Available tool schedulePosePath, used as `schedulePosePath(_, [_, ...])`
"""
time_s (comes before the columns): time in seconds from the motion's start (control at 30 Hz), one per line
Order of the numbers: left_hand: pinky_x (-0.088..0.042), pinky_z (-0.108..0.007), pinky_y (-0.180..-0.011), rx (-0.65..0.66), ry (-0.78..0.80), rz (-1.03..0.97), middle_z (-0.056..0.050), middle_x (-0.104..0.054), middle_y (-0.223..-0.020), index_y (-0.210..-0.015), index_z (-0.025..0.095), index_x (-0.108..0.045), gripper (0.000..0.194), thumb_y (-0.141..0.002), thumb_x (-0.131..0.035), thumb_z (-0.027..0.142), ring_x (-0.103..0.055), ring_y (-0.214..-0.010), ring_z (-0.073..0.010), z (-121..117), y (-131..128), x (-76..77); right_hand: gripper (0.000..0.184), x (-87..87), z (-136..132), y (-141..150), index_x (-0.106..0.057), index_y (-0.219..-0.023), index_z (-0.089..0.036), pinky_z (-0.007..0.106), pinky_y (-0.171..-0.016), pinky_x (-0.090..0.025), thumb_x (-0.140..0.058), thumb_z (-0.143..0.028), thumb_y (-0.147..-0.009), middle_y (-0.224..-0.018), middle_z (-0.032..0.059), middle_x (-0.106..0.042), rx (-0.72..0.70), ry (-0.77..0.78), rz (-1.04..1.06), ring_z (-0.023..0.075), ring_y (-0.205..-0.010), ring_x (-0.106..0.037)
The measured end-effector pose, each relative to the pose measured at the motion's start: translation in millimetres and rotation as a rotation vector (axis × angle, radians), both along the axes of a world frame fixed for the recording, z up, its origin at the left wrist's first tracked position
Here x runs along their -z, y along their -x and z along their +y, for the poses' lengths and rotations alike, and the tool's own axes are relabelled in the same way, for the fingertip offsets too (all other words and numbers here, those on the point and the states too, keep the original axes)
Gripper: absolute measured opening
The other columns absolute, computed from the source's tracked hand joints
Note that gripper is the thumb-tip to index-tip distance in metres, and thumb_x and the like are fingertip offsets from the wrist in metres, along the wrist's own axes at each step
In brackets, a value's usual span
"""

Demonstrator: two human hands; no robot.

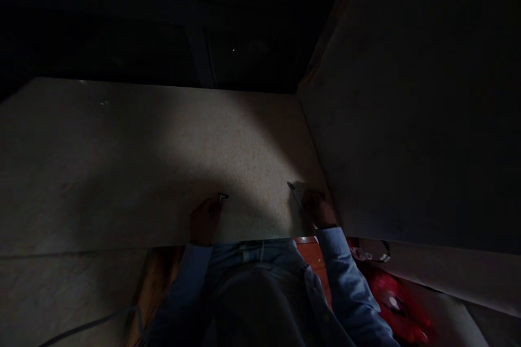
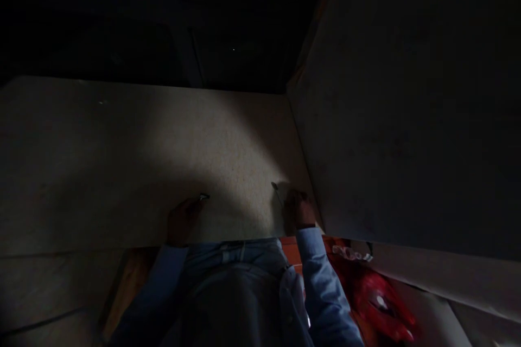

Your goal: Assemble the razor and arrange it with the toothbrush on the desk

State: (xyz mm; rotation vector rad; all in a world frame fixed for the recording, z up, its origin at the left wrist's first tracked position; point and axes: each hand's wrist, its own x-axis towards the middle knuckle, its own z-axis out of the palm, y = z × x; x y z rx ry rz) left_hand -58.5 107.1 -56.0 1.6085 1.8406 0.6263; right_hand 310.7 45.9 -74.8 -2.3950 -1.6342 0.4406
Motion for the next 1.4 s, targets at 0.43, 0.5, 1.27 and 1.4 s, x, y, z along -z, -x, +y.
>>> schedulePosePath(0.43, [-0.051,-0.035,-0.077,-0.077,-0.009,0.42,-0.014,-0.075,-0.102,-0.098,0.017,-0.073,0.038,-0.095,-0.047,0.043,-0.07,-0.092,-0.0287,31.1,33.9,13.7,0.029,4.4,22.8,59.1,-0.072,-0.108,-0.017,0.032,-0.081,-0.052,-0.059,-0.012,-0.083,-0.101,0.0116,-0.068,-0.19,-0.124,0.1,0.0229,-0.087,-0.064])
schedulePosePath(0.5, [-0.051,-0.035,-0.078,-0.08,-0.006,0.407,-0.015,-0.075,-0.104,-0.102,0.016,-0.073,0.039,-0.096,-0.046,0.044,-0.07,-0.094,-0.0293,30.8,35.4,14.1,0.031,5.5,23.9,67.2,-0.072,-0.111,-0.018,0.032,-0.08,-0.053,-0.059,-0.012,-0.083,-0.103,0.0113,-0.068,-0.218,-0.141,0.119,0.0219,-0.085,-0.064])
schedulePosePath(1.27, [-0.053,-0.032,-0.087,0.13,-0.178,0.064,-0.009,-0.076,-0.104,-0.106,0.019,-0.071,0.025,-0.095,-0.056,0.035,-0.071,-0.097,-0.0225,29.6,-24.8,22.0,0.032,10.5,62.9,110.6,-0.073,-0.116,-0.016,0.037,-0.092,-0.055,-0.054,-0.015,-0.09,-0.11,0.0146,-0.071,-0.461,-0.252,0.261,0.0243,-0.097,-0.068])
schedulePosePath(1.4, [-0.054,-0.033,-0.089,0.057,-0.254,0.04,-0.012,-0.073,-0.11,-0.111,0.017,-0.069,0.028,-0.093,-0.058,0.035,-0.07,-0.099,-0.0236,20.8,-30.8,18.7,0.032,7.5,46.9,89.3,-0.07,-0.121,-0.016,0.038,-0.091,-0.056,-0.057,-0.025,-0.092,-0.113,0.0151,-0.072,-0.454,-0.311,0.285,0.0254,-0.102,-0.069])
